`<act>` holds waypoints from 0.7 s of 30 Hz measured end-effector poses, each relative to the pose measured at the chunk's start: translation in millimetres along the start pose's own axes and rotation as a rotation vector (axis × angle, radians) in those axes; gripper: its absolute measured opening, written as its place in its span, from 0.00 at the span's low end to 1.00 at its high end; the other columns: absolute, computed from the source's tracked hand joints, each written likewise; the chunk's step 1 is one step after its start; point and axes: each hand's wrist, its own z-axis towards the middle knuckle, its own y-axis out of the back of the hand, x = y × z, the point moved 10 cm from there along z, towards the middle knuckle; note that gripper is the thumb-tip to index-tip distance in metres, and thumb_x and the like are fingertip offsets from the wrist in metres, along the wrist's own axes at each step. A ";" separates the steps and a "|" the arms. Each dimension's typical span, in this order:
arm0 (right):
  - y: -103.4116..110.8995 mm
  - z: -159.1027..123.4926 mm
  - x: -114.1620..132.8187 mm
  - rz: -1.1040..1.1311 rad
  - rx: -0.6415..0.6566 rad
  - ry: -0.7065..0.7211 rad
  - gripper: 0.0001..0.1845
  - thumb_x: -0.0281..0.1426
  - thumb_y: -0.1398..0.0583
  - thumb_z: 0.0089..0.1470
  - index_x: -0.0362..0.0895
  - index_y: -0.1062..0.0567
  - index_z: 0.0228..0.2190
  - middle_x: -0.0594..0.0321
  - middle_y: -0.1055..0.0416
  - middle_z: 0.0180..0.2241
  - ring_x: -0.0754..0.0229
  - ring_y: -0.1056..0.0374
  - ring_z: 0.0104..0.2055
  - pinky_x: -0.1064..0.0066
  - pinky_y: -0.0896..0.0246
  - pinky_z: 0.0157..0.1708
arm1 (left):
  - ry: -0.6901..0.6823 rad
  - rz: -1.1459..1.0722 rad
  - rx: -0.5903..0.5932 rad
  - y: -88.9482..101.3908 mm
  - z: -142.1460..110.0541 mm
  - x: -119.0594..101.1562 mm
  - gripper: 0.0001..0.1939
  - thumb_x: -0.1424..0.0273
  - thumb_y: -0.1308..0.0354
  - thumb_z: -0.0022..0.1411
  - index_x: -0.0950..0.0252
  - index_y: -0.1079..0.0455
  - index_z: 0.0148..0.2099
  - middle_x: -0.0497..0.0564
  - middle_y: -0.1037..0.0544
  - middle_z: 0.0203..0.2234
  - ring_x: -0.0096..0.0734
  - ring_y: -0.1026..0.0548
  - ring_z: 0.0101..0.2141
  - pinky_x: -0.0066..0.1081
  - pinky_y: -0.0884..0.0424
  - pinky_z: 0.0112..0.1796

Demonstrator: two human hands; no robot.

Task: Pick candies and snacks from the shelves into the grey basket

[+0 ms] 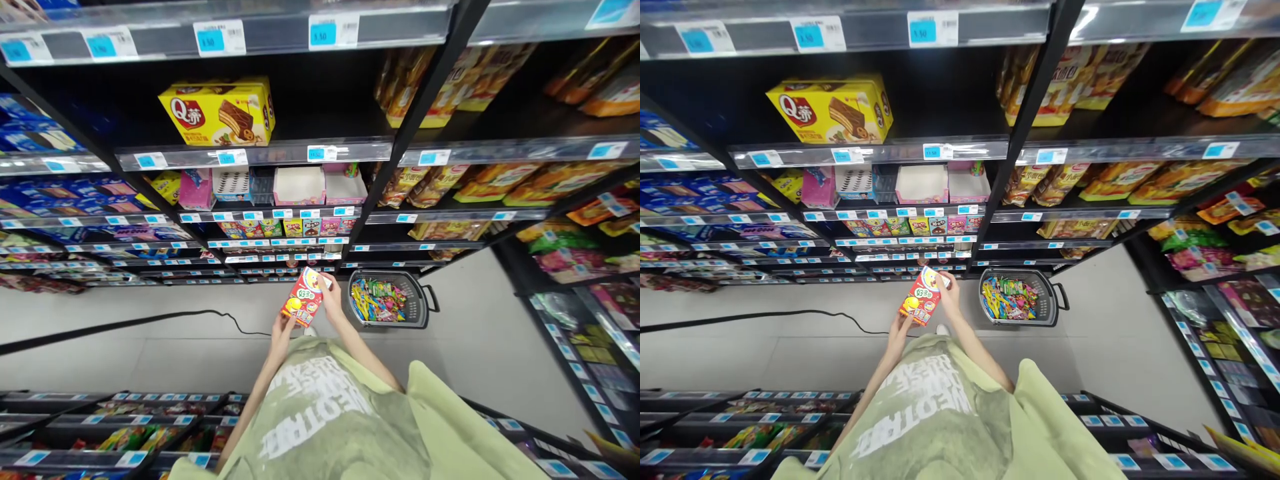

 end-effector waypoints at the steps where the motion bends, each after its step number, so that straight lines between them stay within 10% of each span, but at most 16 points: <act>1: -0.8 0.0 -2.1 0.006 0.006 -0.007 0.31 0.51 0.30 0.41 0.44 0.26 0.41 0.58 0.23 0.36 0.55 0.27 0.36 0.69 0.31 0.31 | 0.001 -0.007 0.004 1.1 -0.1 2.2 0.36 0.48 0.35 0.54 0.66 0.34 0.56 0.61 0.23 0.46 0.47 0.22 0.45 0.40 0.24 0.43; 21: 6.4 11.3 -12.7 0.032 0.037 -0.037 0.30 0.50 0.30 0.41 0.45 0.25 0.41 0.58 0.23 0.37 0.55 0.26 0.36 0.69 0.32 0.31 | 0.003 0.007 -0.005 -3.4 3.7 11.5 0.32 0.51 0.37 0.57 0.67 0.34 0.55 0.61 0.23 0.48 0.45 0.24 0.47 0.37 0.25 0.44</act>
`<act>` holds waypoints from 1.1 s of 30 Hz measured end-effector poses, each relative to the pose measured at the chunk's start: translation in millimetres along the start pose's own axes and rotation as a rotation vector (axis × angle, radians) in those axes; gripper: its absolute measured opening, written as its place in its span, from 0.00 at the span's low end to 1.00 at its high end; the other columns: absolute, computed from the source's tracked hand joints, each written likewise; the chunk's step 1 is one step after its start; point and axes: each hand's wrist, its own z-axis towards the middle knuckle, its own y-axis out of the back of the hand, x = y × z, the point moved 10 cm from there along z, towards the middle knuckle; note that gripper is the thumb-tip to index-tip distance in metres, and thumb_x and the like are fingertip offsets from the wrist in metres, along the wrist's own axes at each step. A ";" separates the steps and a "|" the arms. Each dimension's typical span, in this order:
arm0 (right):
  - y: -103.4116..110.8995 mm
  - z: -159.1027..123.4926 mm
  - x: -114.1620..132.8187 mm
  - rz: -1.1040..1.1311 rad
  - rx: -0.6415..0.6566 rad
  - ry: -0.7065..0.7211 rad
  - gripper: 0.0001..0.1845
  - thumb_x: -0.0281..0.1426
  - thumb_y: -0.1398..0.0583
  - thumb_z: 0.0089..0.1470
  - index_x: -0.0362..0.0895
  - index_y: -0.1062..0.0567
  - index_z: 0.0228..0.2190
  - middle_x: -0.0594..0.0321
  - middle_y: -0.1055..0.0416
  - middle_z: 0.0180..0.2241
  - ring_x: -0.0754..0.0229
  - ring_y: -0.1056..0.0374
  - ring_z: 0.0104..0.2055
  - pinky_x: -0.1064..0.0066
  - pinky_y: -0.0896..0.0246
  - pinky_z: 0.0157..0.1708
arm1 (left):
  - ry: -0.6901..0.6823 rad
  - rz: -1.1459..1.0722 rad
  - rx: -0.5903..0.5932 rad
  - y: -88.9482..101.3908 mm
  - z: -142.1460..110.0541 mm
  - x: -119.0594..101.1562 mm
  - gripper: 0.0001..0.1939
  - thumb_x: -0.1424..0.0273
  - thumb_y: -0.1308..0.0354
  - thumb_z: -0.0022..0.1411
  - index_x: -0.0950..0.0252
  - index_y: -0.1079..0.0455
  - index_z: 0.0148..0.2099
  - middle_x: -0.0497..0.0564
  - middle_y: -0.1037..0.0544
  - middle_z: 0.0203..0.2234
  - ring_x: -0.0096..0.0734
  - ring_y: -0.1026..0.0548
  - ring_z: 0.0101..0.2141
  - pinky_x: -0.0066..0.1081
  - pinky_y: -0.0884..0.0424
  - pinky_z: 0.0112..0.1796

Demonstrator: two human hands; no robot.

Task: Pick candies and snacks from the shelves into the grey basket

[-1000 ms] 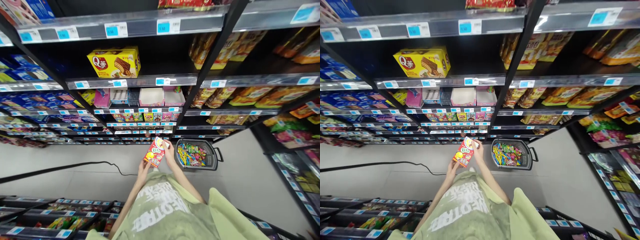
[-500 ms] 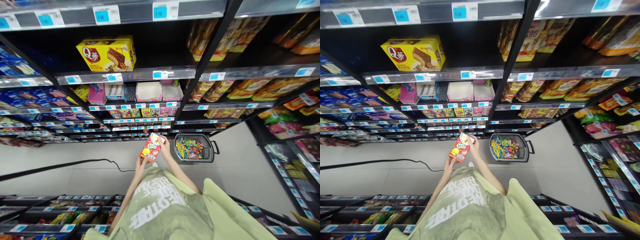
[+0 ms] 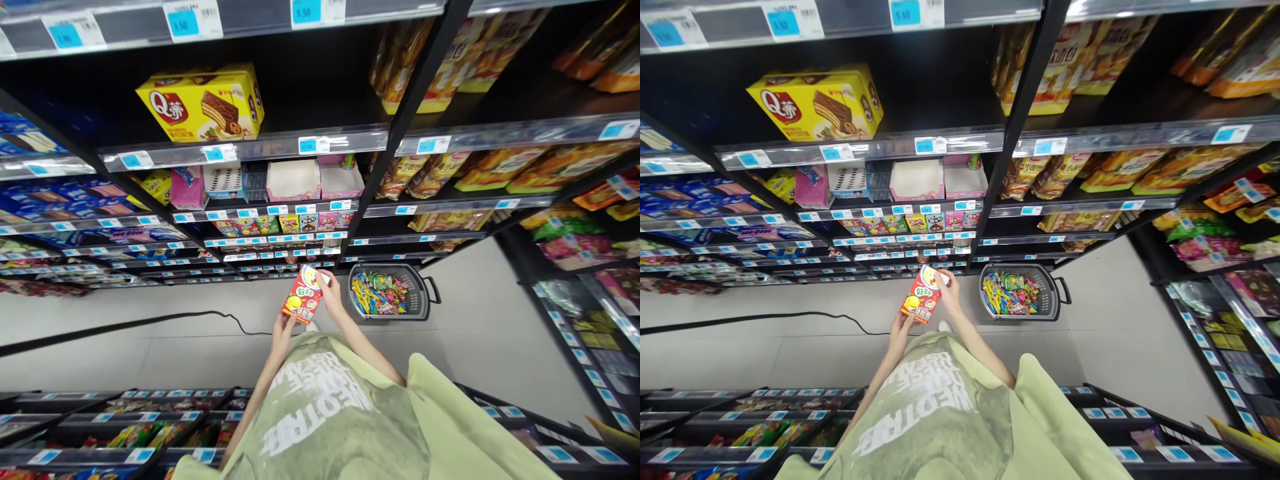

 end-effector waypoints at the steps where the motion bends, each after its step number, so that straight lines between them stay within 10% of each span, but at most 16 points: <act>1: 1.5 0.7 0.2 0.000 -0.001 0.002 0.30 0.50 0.30 0.41 0.45 0.25 0.41 0.58 0.23 0.37 0.55 0.26 0.36 0.69 0.32 0.31 | 0.002 0.003 0.004 -1.2 0.6 0.8 0.31 0.51 0.37 0.57 0.67 0.34 0.55 0.61 0.23 0.48 0.45 0.24 0.47 0.37 0.25 0.43; 33: 16.3 2.9 5.4 0.025 0.003 0.024 0.35 0.62 0.41 0.49 0.43 0.21 0.38 0.56 0.21 0.38 0.53 0.27 0.36 0.68 0.36 0.33 | -0.059 0.046 -0.054 -5.9 0.0 -8.0 0.29 0.52 0.34 0.53 0.67 0.29 0.51 0.58 0.21 0.41 0.38 0.23 0.39 0.31 0.27 0.35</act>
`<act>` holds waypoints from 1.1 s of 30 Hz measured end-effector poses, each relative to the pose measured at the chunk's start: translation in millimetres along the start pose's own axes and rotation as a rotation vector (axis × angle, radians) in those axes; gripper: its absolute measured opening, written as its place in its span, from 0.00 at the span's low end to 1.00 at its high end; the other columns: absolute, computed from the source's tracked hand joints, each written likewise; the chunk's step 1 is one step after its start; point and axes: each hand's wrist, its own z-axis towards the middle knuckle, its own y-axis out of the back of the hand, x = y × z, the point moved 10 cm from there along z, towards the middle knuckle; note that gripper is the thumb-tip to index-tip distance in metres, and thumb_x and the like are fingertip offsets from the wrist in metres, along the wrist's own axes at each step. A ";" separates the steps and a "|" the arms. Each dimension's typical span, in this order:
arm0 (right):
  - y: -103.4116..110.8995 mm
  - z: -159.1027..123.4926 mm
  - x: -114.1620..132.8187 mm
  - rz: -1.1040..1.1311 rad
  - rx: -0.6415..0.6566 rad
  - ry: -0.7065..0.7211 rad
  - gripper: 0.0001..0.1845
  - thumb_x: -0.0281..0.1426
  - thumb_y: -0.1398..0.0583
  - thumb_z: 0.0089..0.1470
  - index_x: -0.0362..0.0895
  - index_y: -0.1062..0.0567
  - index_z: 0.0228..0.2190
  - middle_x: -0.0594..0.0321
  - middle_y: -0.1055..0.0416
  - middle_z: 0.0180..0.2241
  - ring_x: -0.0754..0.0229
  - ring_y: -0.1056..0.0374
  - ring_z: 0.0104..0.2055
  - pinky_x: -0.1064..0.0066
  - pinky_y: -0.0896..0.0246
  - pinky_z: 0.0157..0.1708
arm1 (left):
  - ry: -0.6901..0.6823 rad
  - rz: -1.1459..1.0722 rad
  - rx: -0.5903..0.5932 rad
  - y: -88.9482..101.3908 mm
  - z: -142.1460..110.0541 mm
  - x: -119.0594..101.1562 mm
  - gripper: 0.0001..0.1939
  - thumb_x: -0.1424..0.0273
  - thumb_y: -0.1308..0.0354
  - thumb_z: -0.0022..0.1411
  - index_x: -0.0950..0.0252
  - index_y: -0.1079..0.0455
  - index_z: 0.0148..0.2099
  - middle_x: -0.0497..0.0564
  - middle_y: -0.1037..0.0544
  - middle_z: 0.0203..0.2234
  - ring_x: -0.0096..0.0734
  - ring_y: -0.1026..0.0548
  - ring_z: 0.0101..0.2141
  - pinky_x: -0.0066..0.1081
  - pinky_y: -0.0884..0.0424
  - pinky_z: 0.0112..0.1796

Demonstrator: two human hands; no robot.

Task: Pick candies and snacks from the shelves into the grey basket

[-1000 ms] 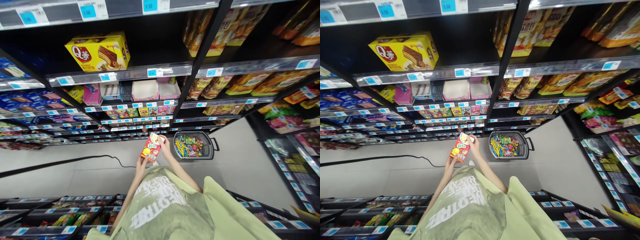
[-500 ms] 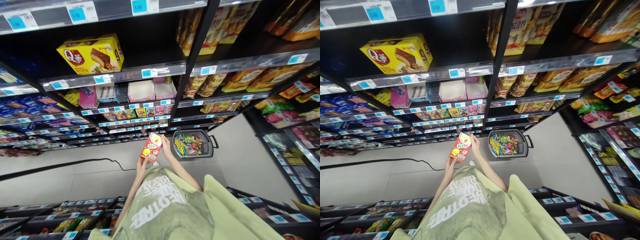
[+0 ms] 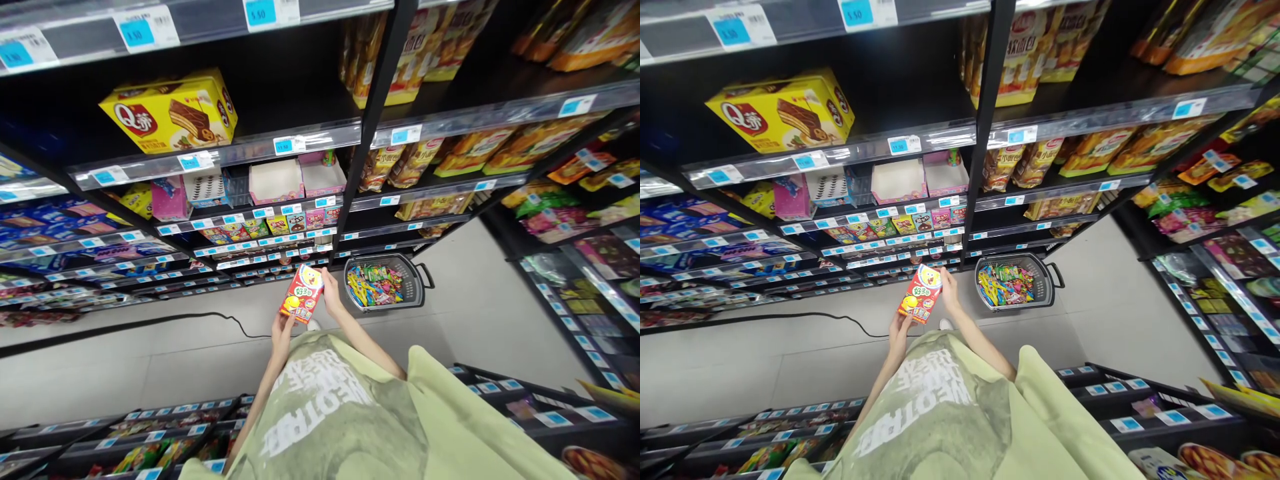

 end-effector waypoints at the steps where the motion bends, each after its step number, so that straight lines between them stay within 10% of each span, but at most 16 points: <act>1: -1.7 0.3 -1.6 0.003 0.012 -0.006 0.35 0.62 0.41 0.49 0.43 0.21 0.38 0.56 0.21 0.38 0.53 0.27 0.36 0.68 0.36 0.33 | -0.013 0.000 -0.009 1.4 -0.7 -2.2 0.29 0.53 0.34 0.53 0.67 0.29 0.51 0.58 0.21 0.42 0.38 0.23 0.39 0.31 0.27 0.35; 26: -10.7 5.6 -9.9 0.047 0.056 -0.096 0.31 0.59 0.38 0.47 0.45 0.22 0.37 0.58 0.21 0.36 0.54 0.27 0.35 0.69 0.37 0.31 | -0.190 0.116 -0.096 12.8 0.1 -19.3 0.25 0.55 0.35 0.56 0.67 0.33 0.49 0.57 0.23 0.40 0.38 0.23 0.40 0.34 0.27 0.42; 33: -8.2 10.1 -20.8 0.064 0.084 -0.185 0.26 0.54 0.35 0.46 0.46 0.26 0.36 0.62 0.23 0.36 0.60 0.28 0.32 0.71 0.34 0.29 | -0.446 0.423 -0.176 10.9 -11.0 -56.3 0.20 0.61 0.34 0.56 0.65 0.29 0.47 0.54 0.26 0.38 0.34 0.27 0.35 0.34 0.29 0.39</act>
